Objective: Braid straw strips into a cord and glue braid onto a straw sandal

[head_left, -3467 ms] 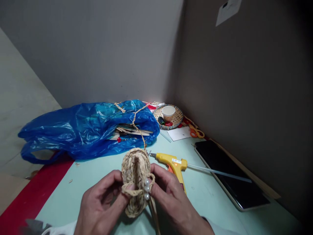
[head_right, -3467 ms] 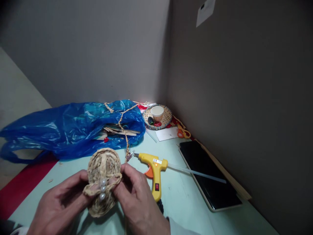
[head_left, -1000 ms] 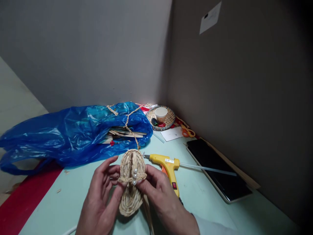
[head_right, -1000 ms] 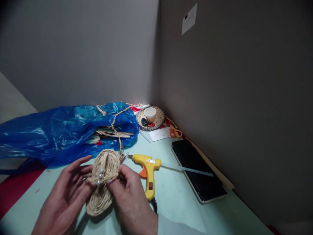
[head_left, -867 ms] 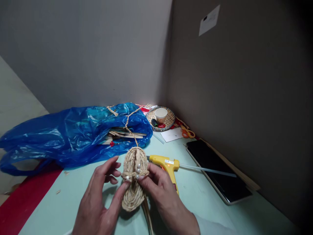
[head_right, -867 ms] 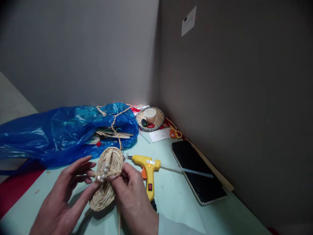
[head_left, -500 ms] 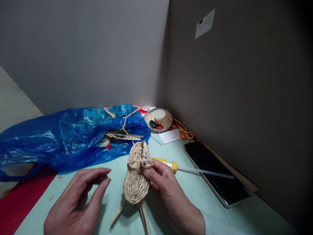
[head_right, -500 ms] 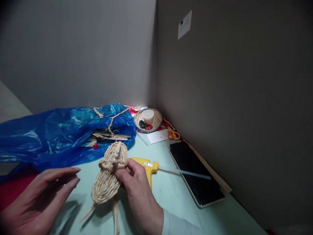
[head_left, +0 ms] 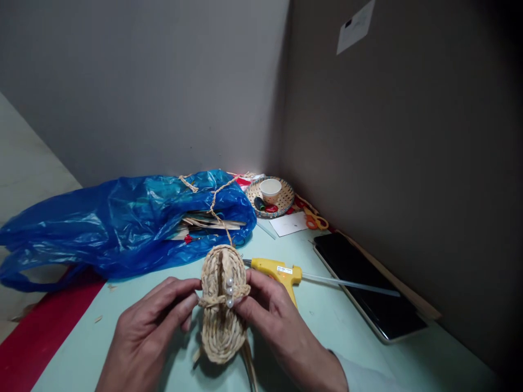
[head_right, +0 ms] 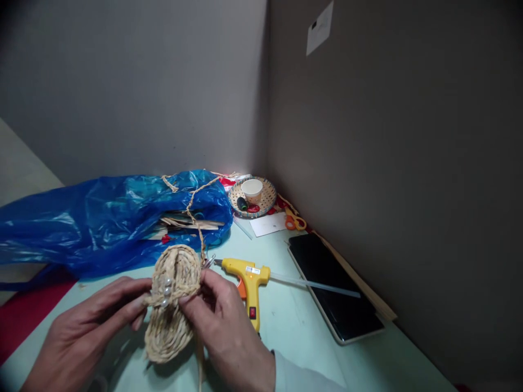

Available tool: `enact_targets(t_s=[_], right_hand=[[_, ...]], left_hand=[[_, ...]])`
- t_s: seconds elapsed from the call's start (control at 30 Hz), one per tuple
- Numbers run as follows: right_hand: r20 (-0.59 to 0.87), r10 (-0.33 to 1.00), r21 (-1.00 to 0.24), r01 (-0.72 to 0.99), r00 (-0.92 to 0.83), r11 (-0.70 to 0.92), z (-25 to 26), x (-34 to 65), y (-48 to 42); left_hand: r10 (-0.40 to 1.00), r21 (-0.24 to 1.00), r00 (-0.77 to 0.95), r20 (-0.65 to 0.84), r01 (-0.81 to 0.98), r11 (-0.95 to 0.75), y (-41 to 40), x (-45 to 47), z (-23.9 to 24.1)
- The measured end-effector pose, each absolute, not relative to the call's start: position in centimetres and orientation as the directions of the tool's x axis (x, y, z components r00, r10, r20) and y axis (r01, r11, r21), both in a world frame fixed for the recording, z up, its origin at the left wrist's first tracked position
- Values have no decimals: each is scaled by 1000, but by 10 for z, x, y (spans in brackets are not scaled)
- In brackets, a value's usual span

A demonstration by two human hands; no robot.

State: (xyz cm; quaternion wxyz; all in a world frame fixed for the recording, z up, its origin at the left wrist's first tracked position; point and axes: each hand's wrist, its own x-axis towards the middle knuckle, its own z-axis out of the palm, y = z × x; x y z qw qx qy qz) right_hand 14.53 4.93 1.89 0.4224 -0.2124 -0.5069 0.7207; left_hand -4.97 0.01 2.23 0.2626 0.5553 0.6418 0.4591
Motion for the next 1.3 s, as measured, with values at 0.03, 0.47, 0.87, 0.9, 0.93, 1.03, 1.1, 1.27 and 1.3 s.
enact_targets(t_s=[0.03, 0.47, 0.87, 0.9, 0.93, 1.03, 1.1, 1.27, 1.3], right_hand=[[121, 819, -909, -395, -561, -136, 18, 145, 50], [88, 837, -926, -354, -540, -131, 12, 144, 53], [10, 779, -908, -332, -626, -256, 15, 144, 53], [6, 777, -907, -331, -629, -261, 15, 143, 53], [4, 777, -909, -326, -629, -259, 14, 143, 53], [5, 783, -921, -308, -622, -239, 12, 144, 54], [8, 788, -928, -297, -616, -223, 11, 145, 54], [34, 783, -936, -294, -621, -192, 14, 146, 54], [33, 785, -937, -292, -618, -191, 14, 146, 54]], left_hand=[[959, 890, -233, 161, 454, -39, 0, -49, 22], [931, 980, -318, -181, 23, 198, 4, -41, 25], [952, 978, -289, -102, 147, 150, 8, -51, 29], [954, 977, -277, -111, 143, 155, 8, -52, 28], [956, 977, -266, -123, 139, 164, 8, -53, 27], [960, 963, -251, -126, 203, 179, 8, -55, 25], [968, 944, -232, -92, 288, 158, 9, -58, 23], [993, 911, -119, -19, 408, 66, 13, -63, 26], [993, 905, -115, 14, 424, 36, 13, -63, 29]])
